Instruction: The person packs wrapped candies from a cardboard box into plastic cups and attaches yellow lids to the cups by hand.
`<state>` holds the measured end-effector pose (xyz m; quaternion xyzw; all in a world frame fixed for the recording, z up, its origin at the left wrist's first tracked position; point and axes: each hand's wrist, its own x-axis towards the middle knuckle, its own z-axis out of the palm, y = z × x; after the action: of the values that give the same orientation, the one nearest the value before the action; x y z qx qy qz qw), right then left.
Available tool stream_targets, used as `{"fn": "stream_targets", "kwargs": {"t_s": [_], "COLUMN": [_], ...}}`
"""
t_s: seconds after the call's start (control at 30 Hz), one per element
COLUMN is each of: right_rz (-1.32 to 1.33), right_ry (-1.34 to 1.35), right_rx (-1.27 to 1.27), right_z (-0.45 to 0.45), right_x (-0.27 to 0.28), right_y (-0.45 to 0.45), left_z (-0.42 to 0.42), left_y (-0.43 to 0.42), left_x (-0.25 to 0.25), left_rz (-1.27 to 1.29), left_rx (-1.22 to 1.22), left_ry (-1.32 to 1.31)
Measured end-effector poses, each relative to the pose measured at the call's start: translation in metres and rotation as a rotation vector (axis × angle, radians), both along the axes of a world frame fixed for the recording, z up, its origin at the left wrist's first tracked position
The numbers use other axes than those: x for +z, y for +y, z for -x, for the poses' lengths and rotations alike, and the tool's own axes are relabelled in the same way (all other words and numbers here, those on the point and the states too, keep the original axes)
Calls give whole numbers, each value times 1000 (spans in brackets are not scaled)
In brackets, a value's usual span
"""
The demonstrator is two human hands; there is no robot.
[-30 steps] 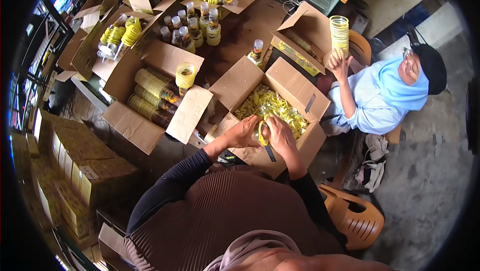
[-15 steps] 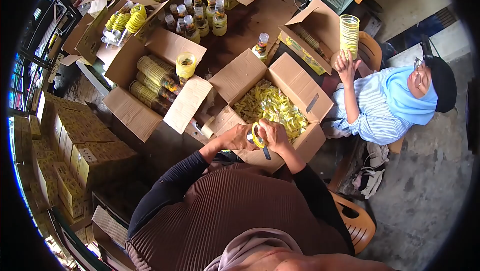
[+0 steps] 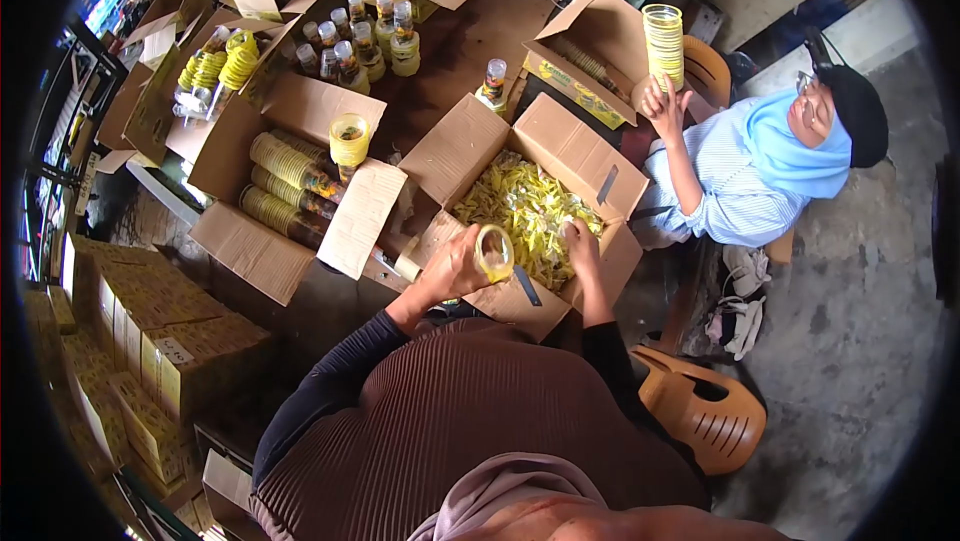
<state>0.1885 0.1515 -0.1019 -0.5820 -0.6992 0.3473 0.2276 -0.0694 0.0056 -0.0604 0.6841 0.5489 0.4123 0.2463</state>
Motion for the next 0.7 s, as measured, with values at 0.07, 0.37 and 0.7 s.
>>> {"fn": "stream_targets", "kwargs": {"t_s": [0.07, 0.37, 0.7], "right_rz": [-99, -333, -378], "right_ry": [57, -158, 115], "right_rx": [58, -82, -5], "right_z": [-7, 20, 36], "right_x": [12, 0, 39], "right_y": [-9, -44, -63], "left_z": [1, 20, 7], "left_y": [-3, 7, 24], "left_x": [19, 0, -6], "left_rz": [181, 51, 110], "left_rx": [-2, -36, -224], "left_ry": [4, 54, -6]}}
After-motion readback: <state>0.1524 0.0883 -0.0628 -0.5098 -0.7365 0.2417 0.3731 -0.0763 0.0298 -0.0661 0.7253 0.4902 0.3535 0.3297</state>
